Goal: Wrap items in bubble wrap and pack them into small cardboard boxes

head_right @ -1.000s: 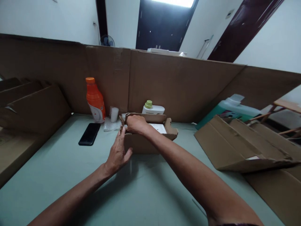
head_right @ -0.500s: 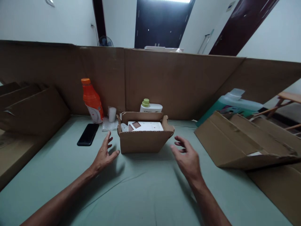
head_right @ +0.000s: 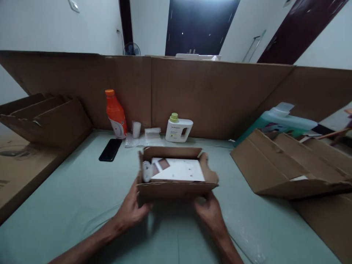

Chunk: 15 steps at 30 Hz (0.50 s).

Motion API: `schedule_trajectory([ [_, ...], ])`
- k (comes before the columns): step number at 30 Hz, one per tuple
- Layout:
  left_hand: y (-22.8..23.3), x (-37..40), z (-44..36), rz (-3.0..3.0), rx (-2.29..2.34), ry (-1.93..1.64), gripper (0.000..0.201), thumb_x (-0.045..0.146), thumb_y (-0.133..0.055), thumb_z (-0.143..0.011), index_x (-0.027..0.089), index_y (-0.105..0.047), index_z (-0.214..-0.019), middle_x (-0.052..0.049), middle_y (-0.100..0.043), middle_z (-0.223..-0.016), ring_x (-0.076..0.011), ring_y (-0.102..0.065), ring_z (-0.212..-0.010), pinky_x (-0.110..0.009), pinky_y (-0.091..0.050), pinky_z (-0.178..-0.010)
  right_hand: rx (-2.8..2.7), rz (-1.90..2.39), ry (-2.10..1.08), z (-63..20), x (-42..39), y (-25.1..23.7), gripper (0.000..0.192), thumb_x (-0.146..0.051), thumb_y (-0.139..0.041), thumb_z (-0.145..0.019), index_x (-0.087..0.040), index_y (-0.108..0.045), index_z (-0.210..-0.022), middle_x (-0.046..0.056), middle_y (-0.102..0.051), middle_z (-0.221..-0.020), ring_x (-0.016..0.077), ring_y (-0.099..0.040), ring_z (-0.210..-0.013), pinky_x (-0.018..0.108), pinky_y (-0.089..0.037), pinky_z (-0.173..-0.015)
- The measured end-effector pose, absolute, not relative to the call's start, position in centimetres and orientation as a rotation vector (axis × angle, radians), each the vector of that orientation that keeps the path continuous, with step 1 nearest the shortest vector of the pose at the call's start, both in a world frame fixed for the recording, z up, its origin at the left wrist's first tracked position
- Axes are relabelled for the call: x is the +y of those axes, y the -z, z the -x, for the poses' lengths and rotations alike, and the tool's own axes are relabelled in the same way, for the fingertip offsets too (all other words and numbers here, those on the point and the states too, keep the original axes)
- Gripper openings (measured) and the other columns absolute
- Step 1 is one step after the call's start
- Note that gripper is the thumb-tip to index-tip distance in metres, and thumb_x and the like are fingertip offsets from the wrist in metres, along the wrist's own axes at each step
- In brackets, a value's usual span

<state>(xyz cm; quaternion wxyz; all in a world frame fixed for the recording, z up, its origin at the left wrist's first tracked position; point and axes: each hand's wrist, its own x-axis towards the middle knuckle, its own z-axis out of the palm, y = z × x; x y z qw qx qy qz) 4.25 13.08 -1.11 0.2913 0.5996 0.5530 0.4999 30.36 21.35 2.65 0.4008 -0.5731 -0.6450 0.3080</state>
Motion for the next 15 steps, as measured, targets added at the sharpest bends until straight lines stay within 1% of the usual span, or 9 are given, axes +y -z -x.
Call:
schedule_trajectory([
  [3, 1.7, 7.9, -1.3, -1.390, 1.728, -1.402, 0.076, 0.034, -0.065, -0.082, 0.016, -0.036, -0.150, -0.019, -0.050, -0.148, -0.0388, -0.041, -0.143, -0.059, -0.034, -0.117, -1.736, 1.372, -0.874, -25.7, 19.5, -2.6, 0.040, -0.049, -0.071, -0.068, -0.019, -0.067, -0.093, 0.013, -0.079, -0.091, 0.0333, -0.073, -0.086, 0.043, -0.059, -0.074],
  [6, 1.0, 5.4, 0.6, -1.265, 1.894, -1.424, 0.065, 0.039, -0.067, -0.082, 0.014, -0.049, -0.140, -0.019, -0.061, -0.133, -0.0384, -0.052, -0.133, -0.056, -0.040, -0.113, -1.806, 1.297, -0.933, -22.4, 18.9, -3.0, 0.043, -0.048, -0.072, -0.067, -0.019, -0.066, -0.098, 0.013, -0.078, -0.097, 0.0330, -0.073, -0.089, 0.042, -0.059, -0.074],
  [9, 0.0, 4.8, 0.4, -1.287, 1.853, -1.437, 0.061, 0.035, -0.067, -0.081, 0.015, -0.053, -0.137, -0.017, -0.063, -0.130, -0.0368, -0.055, -0.130, -0.054, -0.041, -0.112, -1.844, 1.310, -0.926, -22.7, 18.4, -3.1, 0.041, -0.049, -0.069, -0.071, -0.019, -0.066, -0.098, 0.012, -0.078, -0.096, 0.0335, -0.073, -0.091, 0.042, -0.058, -0.076],
  [13, -0.5, 5.0, -0.5, -1.322, 1.739, -1.472, 0.064, 0.029, -0.064, -0.080, 0.017, -0.049, -0.141, -0.015, -0.059, -0.137, -0.0348, -0.052, -0.133, -0.049, -0.042, -0.113, -1.864, 1.387, -0.854, -25.1, 16.5, -2.6, 0.040, -0.053, -0.066, -0.075, -0.019, -0.068, -0.097, 0.012, -0.078, -0.095, 0.0332, -0.073, -0.091, 0.041, -0.059, -0.076],
  [15, -0.6, 5.7, 0.4, -1.328, 1.662, -1.429, 0.063, 0.026, -0.062, -0.078, 0.017, -0.051, -0.139, -0.014, -0.060, -0.135, -0.0341, -0.054, -0.130, -0.048, -0.043, -0.111, -1.850, 1.430, -0.747, -25.7, 14.3, -1.7, 0.044, -0.053, -0.064, -0.077, -0.019, -0.068, -0.105, 0.012, -0.077, -0.099, 0.0329, -0.073, -0.093, 0.042, -0.060, -0.079],
])
